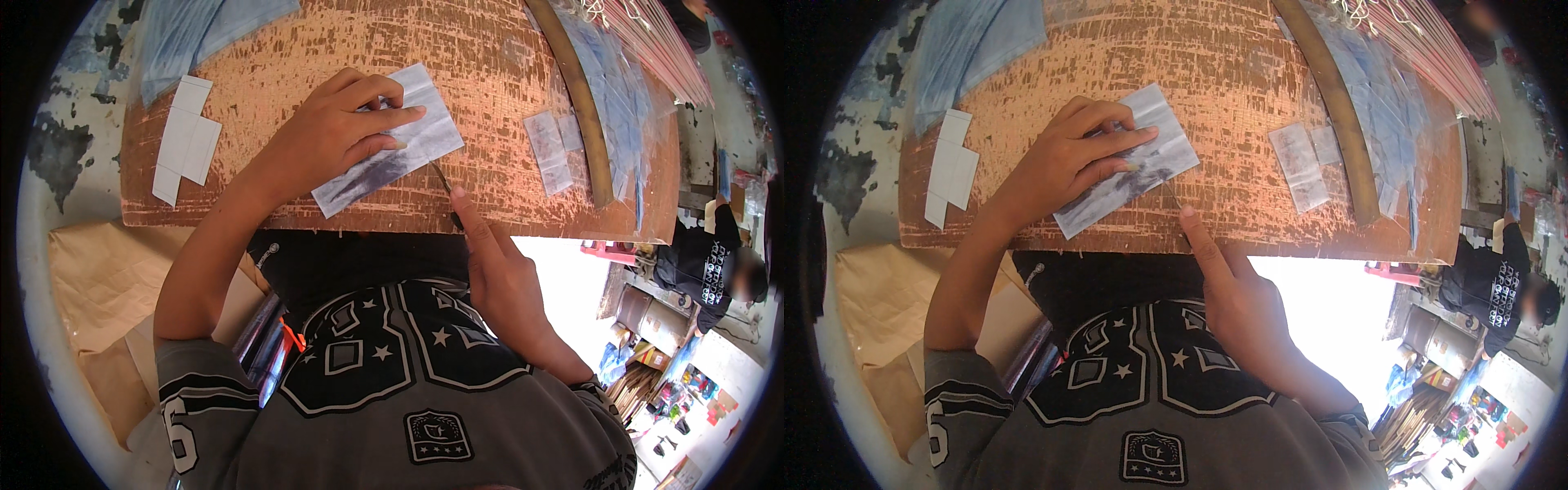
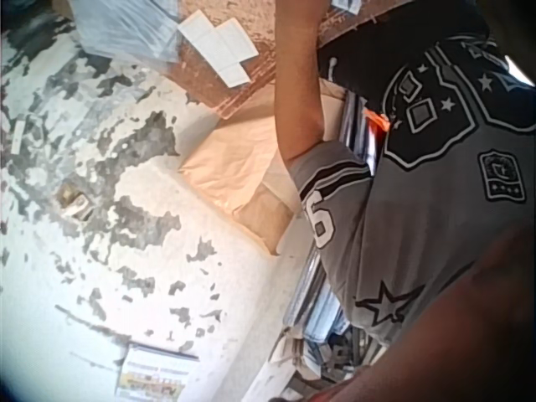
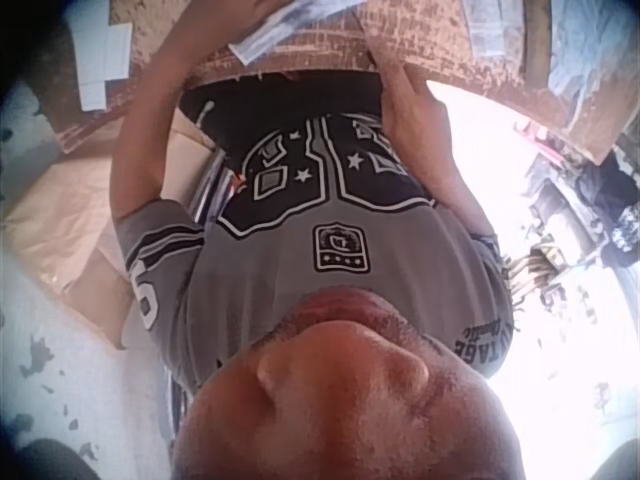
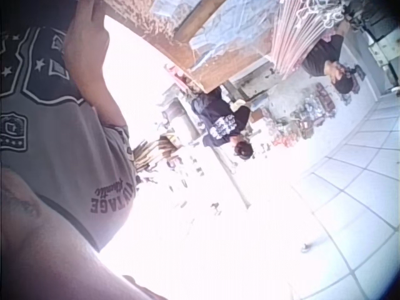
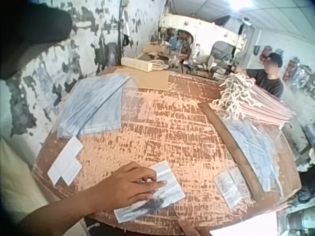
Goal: The person cuts small rectangular pieces from a larger translucent plastic sheet using a red utility knife and a wooden ruler. They measure and trim the plastic into uniform sizes, then fold and stack the cut pieces on the workbench.
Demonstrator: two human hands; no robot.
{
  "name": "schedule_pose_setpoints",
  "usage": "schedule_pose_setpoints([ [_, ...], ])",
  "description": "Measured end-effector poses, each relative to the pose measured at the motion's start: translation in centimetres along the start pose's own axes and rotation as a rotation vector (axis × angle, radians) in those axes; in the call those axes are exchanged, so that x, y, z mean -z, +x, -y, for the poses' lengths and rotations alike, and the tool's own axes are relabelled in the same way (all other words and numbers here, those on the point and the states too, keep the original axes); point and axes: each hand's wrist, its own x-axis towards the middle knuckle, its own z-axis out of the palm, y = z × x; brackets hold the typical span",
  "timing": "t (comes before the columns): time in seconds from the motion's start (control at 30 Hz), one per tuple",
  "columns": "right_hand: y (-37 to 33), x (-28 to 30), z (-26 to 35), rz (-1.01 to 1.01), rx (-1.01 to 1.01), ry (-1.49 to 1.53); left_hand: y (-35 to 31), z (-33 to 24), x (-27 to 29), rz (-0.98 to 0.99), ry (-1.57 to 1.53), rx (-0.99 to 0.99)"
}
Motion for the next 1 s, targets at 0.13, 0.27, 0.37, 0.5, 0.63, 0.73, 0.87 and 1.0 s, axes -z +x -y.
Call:
schedule_pose_setpoints([
  [0.13,0.0,0.1,0.0,0.013,-0.013,0.024,0.0,0.1,0.0,0.004,-0.003,0.002],
  [0.27,0.0,0.6,-0.6,0.008,0.034,0.035,-0.1,0.1,0.0,0.009,-0.01,0.001],
  [0.37,0.5,2.1,-2.3,-0.103,0.237,0.128,-0.1,0.0,0.1,0.006,-0.027,0.012],
  [0.5,0.7,6.5,-3.0,-0.019,-0.169,0.233,0.0,0.1,0.0,0.005,-0.02,0.008],
  [0.63,3.8,8.7,-7.9,-0.152,0.182,0.039,0.2,0.0,0.3,0.016,0.004,0.018],
  [0.73,8.0,10.4,-8.5,-0.187,0.509,-0.174,0.0,0.0,0.0,0.011,0.026,0.013],
  [0.87,13.1,11.5,-8.6,-0.127,0.717,-0.254,0.0,0.3,-0.1,0.013,0.033,0.007],
  [1.0,16.2,11.9,-7.9,-0.11,0.813,-0.343,0.0,0.3,-0.1,0.004,0.023,0.013],
])
